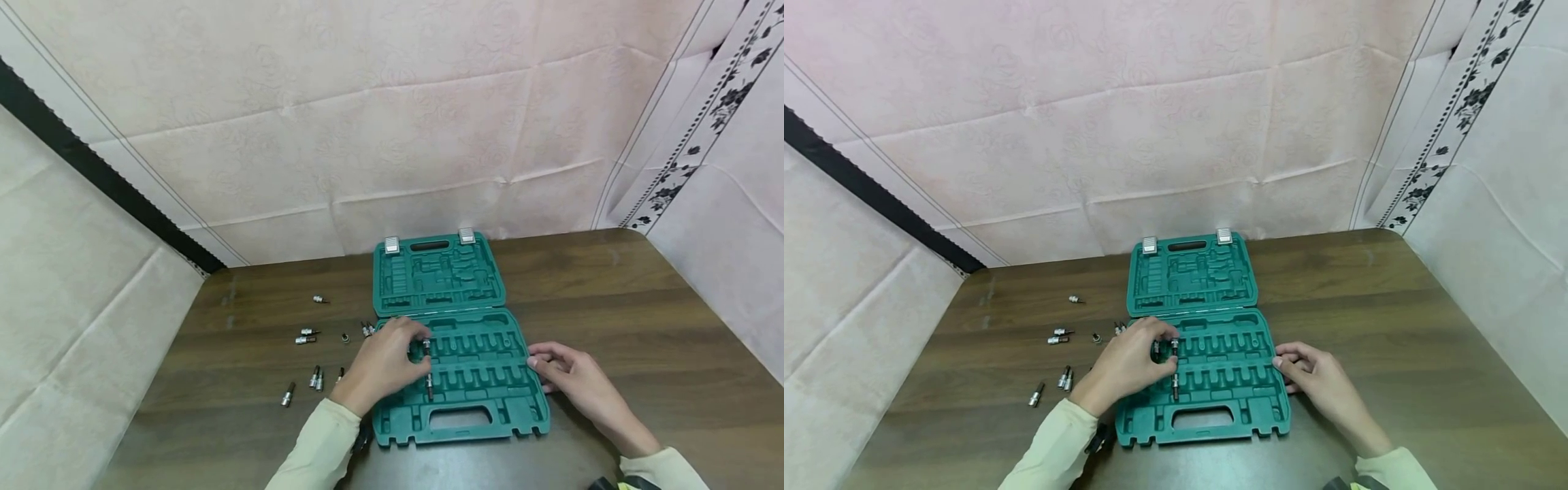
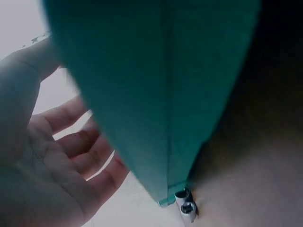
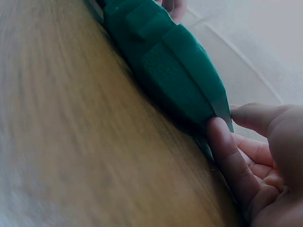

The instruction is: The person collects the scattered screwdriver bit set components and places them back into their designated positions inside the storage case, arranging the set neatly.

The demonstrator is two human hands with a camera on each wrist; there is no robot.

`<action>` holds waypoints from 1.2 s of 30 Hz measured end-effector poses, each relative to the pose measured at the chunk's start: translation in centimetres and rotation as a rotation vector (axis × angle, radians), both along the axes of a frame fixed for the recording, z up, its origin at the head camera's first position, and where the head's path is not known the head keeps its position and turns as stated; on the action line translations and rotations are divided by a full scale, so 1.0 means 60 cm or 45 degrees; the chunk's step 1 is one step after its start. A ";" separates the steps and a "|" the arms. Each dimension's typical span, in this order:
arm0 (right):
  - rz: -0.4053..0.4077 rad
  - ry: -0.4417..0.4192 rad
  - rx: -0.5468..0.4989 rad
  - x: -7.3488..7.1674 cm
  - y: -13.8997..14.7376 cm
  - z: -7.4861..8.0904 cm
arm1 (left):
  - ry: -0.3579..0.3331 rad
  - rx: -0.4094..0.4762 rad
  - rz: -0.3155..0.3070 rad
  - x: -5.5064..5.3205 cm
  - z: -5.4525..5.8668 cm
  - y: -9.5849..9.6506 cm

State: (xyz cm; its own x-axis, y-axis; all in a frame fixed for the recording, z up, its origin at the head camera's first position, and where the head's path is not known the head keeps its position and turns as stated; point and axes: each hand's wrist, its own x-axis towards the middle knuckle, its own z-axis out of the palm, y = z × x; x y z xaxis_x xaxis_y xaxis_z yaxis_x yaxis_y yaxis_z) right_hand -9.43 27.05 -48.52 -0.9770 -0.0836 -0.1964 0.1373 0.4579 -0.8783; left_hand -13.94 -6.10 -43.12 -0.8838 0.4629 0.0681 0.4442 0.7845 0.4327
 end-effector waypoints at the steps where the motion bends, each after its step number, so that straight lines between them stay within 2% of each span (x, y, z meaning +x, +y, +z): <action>1: 0.001 -0.001 0.002 0.001 0.000 -0.001 | 0.004 -0.008 -0.006 -0.001 -0.002 0.002; 11: -0.005 -0.008 -0.012 0.006 0.003 -0.004 | 0.066 -0.042 -0.025 -0.002 -0.010 0.014; 17: -0.002 -0.001 -0.015 0.006 0.003 -0.008 | 0.158 -0.038 -0.043 0.003 -0.020 0.018; 20: -0.004 0.006 -0.021 0.006 0.002 -0.009 | 0.170 -0.049 -0.036 0.004 -0.021 0.020; 23: -0.005 0.013 -0.022 0.006 0.000 -0.007 | 0.137 -0.034 -0.025 0.002 -0.020 0.020; 31: 0.000 0.030 -0.020 0.002 0.000 -0.001 | -0.041 0.094 0.014 -0.005 -0.014 0.017; 36: 0.005 0.039 -0.026 0.001 0.001 -0.001 | -0.094 0.130 0.037 -0.010 -0.015 0.017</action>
